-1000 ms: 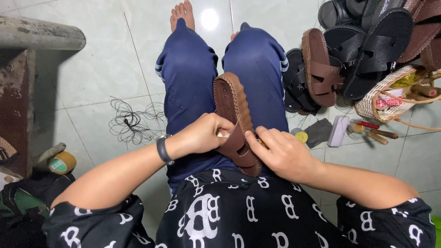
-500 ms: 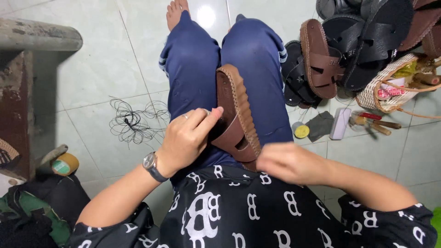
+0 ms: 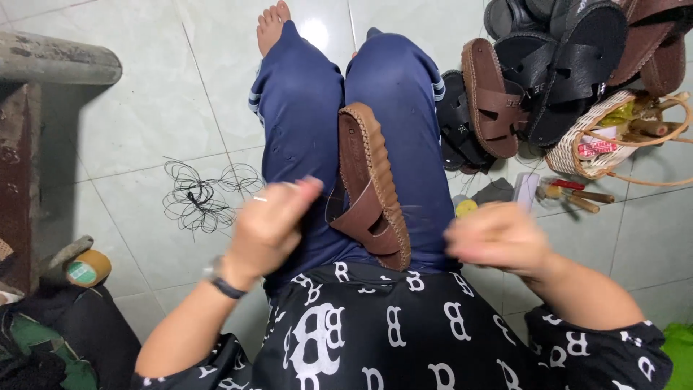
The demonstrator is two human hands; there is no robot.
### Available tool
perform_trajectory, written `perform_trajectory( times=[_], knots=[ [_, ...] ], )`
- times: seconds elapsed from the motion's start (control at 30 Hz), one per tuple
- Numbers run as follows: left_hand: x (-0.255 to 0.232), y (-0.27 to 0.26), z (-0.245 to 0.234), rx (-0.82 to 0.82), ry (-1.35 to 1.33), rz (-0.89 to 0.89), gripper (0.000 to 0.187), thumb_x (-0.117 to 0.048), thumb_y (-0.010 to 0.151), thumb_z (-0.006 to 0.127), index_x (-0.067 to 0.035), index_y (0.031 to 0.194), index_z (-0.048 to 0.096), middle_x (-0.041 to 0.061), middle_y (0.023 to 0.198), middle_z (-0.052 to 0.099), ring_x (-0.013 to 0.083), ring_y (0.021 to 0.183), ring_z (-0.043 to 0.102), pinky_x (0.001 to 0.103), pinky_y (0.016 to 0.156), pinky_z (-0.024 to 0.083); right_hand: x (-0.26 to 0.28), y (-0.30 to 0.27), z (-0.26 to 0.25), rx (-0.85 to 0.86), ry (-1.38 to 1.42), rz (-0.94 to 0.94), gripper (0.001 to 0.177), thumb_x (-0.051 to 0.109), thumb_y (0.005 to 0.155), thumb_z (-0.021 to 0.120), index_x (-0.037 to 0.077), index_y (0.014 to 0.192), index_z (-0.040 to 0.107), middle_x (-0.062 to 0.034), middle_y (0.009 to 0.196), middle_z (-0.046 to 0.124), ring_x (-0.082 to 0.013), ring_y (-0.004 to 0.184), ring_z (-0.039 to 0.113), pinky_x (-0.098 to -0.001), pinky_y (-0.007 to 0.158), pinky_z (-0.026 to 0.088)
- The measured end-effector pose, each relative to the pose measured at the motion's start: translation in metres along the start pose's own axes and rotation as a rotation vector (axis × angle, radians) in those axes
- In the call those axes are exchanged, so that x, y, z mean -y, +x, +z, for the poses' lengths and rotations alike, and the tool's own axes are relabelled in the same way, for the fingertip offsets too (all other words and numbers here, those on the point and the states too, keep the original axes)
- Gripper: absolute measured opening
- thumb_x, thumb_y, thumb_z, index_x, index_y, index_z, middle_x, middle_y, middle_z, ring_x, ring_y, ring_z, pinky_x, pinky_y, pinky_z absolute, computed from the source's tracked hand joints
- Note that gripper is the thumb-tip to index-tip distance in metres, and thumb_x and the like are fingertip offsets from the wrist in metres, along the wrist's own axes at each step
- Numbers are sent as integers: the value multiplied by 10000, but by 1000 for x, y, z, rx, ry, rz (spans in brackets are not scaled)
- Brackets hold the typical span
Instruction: Hand-stitching the sole of a brown leather sandal using a needle and thread.
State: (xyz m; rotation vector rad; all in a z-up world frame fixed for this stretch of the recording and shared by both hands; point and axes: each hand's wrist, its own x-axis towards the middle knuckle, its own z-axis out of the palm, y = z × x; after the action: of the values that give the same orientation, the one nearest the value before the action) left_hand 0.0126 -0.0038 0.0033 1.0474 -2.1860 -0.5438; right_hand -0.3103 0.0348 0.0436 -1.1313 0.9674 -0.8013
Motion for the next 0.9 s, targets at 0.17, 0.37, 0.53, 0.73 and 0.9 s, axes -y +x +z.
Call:
perform_trajectory(
  times=[0.17, 0.37, 0.53, 0.73, 0.9],
  knots=[
    [80, -17, -79, -3, 523, -132, 449, 193, 788, 533, 81, 1203, 661, 215, 993, 549, 433, 925, 521, 461, 797, 424, 8, 13, 8, 19, -261, -70, 171, 111, 727, 735, 70, 883, 677, -72, 769, 630, -205, 668, 582, -333, 583, 495],
    [0, 5, -13, 241, 457, 93, 484, -4, 671, 666, -52, 1146, 590, 303, 1267, 483, 507, 1247, 416, 522, 1034, 387, 11, 42, 18, 94, -728, -199, 484, 206, 788, 712, 40, 1219, 567, -149, 1133, 622, -312, 1043, 586, -399, 806, 517],
    [-14, 30, -21, 236, -108, -17, 280, -203, 898, 595, -65, 654, 599, 113, 1161, 582, 435, 1246, 439, 487, 972, 378, -10, 53, 11, 173, -1216, -541, 342, 153, 923, 482, 67, 1230, 603, -53, 794, 549, -225, 601, 546, -325, 526, 489],
    [-5, 44, -13, 422, -1102, -317, 238, -156, 942, 550, -90, 765, 694, 52, 729, 642, 242, 723, 650, 370, 704, 516, 5, 60, 9, 180, -1200, -540, 157, 206, 914, 552, 94, 897, 662, 16, 618, 482, -179, 560, 542, -263, 524, 471],
    [24, 41, -2, 173, -952, -542, 293, -118, 962, 518, -37, 752, 706, 32, 571, 554, 132, 529, 517, 255, 574, 478, 8, 40, 10, 187, -1176, -368, 289, 305, 935, 479, 68, 1061, 585, -30, 704, 509, -213, 598, 578, -325, 523, 490]
  ],
)
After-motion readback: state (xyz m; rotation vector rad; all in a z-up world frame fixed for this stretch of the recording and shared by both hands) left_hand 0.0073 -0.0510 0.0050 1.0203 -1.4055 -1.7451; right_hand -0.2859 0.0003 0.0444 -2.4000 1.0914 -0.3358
